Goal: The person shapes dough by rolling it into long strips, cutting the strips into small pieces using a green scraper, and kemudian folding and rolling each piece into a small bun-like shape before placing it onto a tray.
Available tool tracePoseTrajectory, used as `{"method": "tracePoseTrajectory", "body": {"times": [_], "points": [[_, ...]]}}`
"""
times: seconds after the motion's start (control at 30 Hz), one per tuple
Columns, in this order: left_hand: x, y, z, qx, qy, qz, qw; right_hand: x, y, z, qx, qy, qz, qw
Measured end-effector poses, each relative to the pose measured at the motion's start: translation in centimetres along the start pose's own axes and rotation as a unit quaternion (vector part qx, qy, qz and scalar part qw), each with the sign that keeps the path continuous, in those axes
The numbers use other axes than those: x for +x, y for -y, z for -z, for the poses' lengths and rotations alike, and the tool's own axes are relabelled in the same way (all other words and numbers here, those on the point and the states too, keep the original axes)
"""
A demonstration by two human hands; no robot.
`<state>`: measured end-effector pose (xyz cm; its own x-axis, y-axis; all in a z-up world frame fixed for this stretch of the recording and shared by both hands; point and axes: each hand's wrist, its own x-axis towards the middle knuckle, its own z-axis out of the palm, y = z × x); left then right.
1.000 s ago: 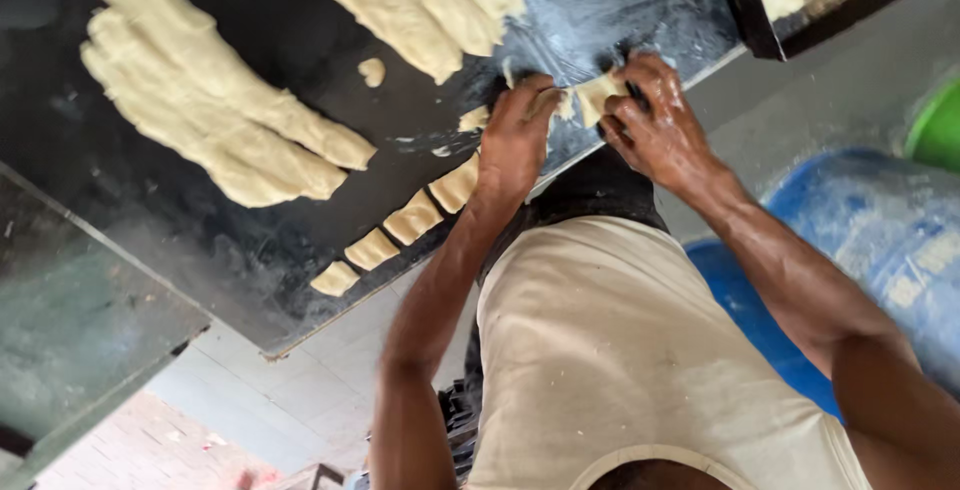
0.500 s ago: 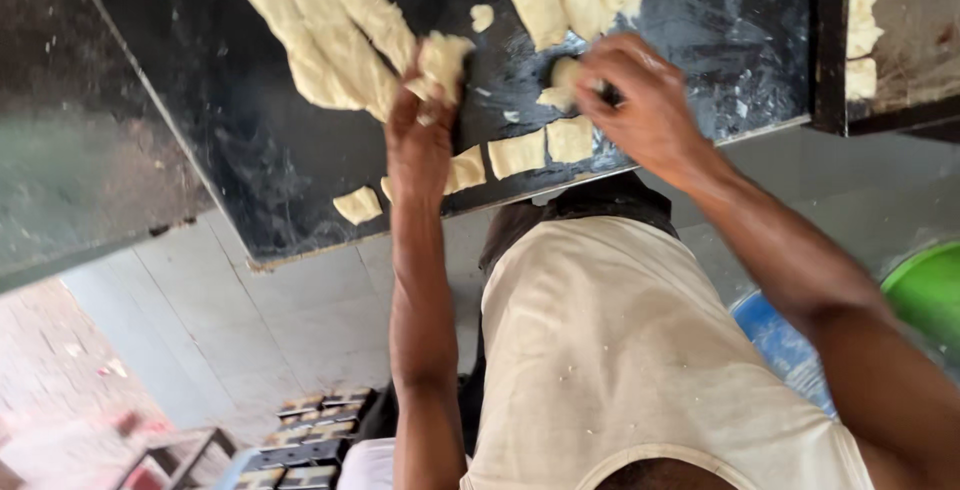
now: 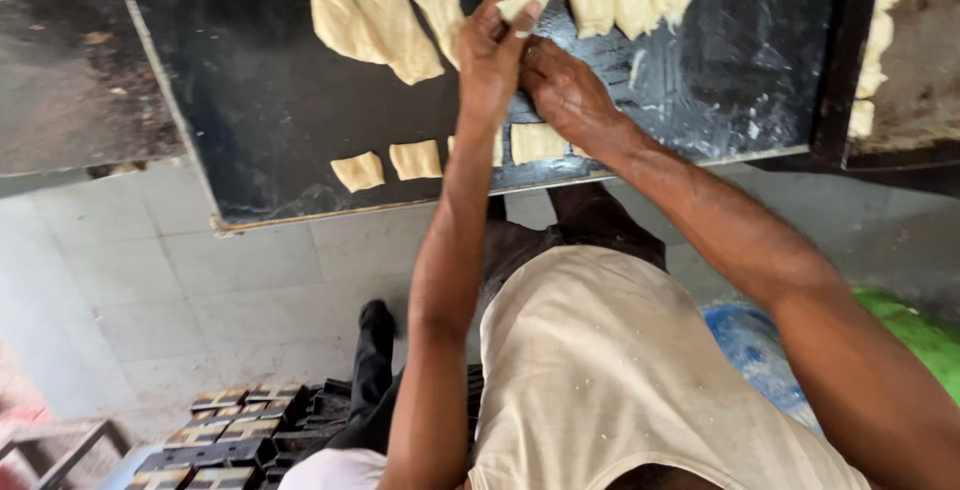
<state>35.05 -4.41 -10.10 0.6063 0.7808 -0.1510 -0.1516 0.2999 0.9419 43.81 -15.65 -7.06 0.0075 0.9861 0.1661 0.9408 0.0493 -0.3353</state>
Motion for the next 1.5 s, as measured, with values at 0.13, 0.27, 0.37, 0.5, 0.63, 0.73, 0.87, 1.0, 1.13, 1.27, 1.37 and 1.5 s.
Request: {"method": "tracePoseTrajectory", "body": {"times": [0.13, 0.27, 0.37, 0.5, 0.63, 0.73, 0.87, 1.0, 1.13, 1.27, 1.37, 1.5], "points": [[0.7, -1.4, 0.4, 0.094, 0.022, 0.032, 0.995, -2.4, 1.9, 3.7, 0.056, 0.017, -0.065, 0.996], [-1.1, -3.9, 1.5, 0.221, 0.049, 0.081, 0.971, -4.1, 1.9, 9.7, 0.192, 0.033, -0.209, 0.958], [-3.5, -4.0, 3.2, 0.262, 0.13, 0.124, 0.948, -4.2, 3.9, 12.4, 0.227, -0.002, -0.186, 0.956], [-5.6, -4.8, 4.7, 0.048, 0.308, 0.029, 0.95, -0.6, 4.9, 13.0, 0.266, -0.092, -0.224, 0.933], [-6.9, -8.7, 5.3, 0.236, 0.315, 0.065, 0.917, 0.0, 6.5, 13.2, 0.209, 0.019, -0.202, 0.957], [-7.8, -9.8, 4.7, 0.162, 0.269, 0.124, 0.941, -1.5, 10.6, 11.7, 0.06, -0.022, -0.125, 0.99], [-7.9, -11.2, 6.7, -0.067, 0.22, 0.298, 0.927, -2.0, 13.0, 9.7, -0.019, -0.102, 0.001, 0.995], [-10.2, -11.9, 6.6, -0.023, 0.295, 0.121, 0.948, -2.6, 11.6, 10.7, 0.121, -0.166, -0.163, 0.965], [-11.3, -13.2, 5.1, 0.135, 0.26, -0.048, 0.955, -2.1, 9.1, 12.7, 0.567, -0.023, -0.304, 0.765], [-10.8, -12.0, 3.3, 0.338, 0.166, -0.203, 0.904, -2.5, 8.9, 12.1, 0.32, -0.037, -0.252, 0.913], [-9.5, -10.6, 2.5, 0.402, 0.208, -0.138, 0.881, -3.0, 8.2, 13.0, 0.398, -0.016, -0.212, 0.892], [-7.8, -9.3, 1.6, 0.401, 0.188, -0.037, 0.896, -5.7, 5.5, 17.4, 0.449, 0.257, -0.159, 0.841]]}}
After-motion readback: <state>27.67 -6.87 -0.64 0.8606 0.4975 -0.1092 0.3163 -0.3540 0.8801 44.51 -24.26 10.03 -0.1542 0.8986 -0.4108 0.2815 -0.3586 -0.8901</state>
